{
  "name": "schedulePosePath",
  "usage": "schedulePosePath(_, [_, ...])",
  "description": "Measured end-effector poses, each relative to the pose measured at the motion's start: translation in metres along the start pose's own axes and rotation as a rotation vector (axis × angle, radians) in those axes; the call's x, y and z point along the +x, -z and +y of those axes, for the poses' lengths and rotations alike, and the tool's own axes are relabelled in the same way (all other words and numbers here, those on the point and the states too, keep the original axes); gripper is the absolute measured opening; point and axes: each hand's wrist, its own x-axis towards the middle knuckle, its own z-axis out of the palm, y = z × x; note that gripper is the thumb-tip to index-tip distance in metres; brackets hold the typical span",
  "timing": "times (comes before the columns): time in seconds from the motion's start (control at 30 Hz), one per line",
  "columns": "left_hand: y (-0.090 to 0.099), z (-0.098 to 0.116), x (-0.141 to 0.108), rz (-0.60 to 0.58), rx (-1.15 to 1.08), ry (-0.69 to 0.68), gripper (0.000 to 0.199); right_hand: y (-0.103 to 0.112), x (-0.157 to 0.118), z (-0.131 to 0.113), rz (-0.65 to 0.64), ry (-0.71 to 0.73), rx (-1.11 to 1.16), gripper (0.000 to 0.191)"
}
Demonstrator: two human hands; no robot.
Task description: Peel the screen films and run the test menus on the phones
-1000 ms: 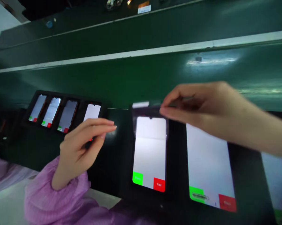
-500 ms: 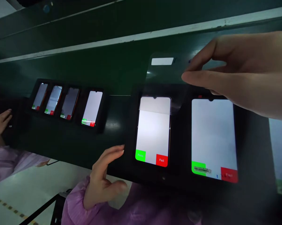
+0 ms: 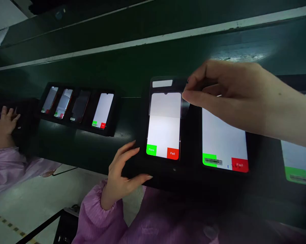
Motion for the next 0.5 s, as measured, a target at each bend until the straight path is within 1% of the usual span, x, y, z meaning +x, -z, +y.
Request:
schedulePosePath(0.13, [0.006,0.009,0.008,-0.058,0.112,-0.041,0.071,-0.004,-0.005,-0.002,-0.022,0.018,-0.081,0.019])
schedulePosePath(0.23, [0.008,0.016,0.017,-0.085,0.213,-0.091,0.072,-0.003,-0.008,-0.005,-0.03,0.02,-0.105,0.019])
schedulePosePath(0.33, [0.008,0.02,0.024,-0.105,0.283,-0.12,0.074,-0.004,-0.011,-0.007,-0.036,0.063,-0.094,0.02])
schedulePosePath(0.4, [0.005,0.02,0.025,-0.087,0.268,-0.11,0.082,-0.006,-0.016,-0.006,-0.028,0.08,-0.079,0.02])
schedulePosePath(0.5, [0.0,0.016,0.023,0.002,0.13,-0.086,0.105,-0.011,-0.028,0.002,-0.052,0.114,-0.088,0.023])
